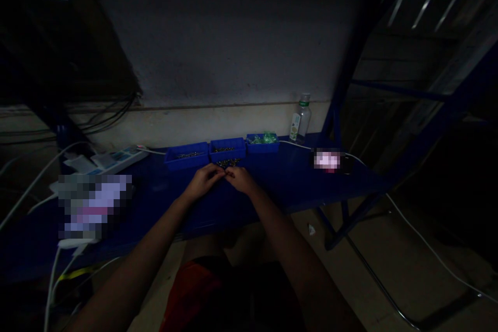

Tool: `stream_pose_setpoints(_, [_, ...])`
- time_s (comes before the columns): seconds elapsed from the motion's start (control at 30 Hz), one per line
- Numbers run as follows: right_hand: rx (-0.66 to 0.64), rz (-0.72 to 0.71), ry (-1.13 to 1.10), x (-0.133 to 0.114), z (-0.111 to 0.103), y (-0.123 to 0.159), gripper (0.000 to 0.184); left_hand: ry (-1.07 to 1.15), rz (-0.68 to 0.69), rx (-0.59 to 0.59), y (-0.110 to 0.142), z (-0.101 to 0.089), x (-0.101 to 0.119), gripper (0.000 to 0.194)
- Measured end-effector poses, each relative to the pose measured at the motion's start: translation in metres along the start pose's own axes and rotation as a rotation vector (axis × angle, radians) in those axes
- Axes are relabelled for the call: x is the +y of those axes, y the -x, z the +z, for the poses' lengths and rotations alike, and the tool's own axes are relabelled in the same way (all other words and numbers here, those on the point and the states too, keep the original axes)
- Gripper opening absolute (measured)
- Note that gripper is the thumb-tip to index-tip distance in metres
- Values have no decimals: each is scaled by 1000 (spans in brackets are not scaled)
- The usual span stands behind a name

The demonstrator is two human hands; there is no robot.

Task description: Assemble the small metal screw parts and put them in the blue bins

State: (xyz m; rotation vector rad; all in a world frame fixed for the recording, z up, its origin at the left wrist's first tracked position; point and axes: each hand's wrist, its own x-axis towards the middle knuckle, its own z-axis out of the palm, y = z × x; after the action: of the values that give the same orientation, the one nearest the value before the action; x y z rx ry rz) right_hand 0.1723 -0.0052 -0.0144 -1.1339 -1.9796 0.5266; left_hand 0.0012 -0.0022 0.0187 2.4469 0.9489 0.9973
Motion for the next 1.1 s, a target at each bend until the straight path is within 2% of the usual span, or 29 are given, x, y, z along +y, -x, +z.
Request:
stream_pose_setpoints(0.33, [25,-27,-23,-2,1,-1,13,-28,-72,7,2,-3,-3,31])
stream_pose_setpoints(0.57, [6,-32,85,-2,1,0,10,-26,-46,-29,2,-2,2,30])
stream_pose_setpoints(1.1, [2,-29,13,-4,-1,1,10,-40,-19,-3,1,-3,7,25])
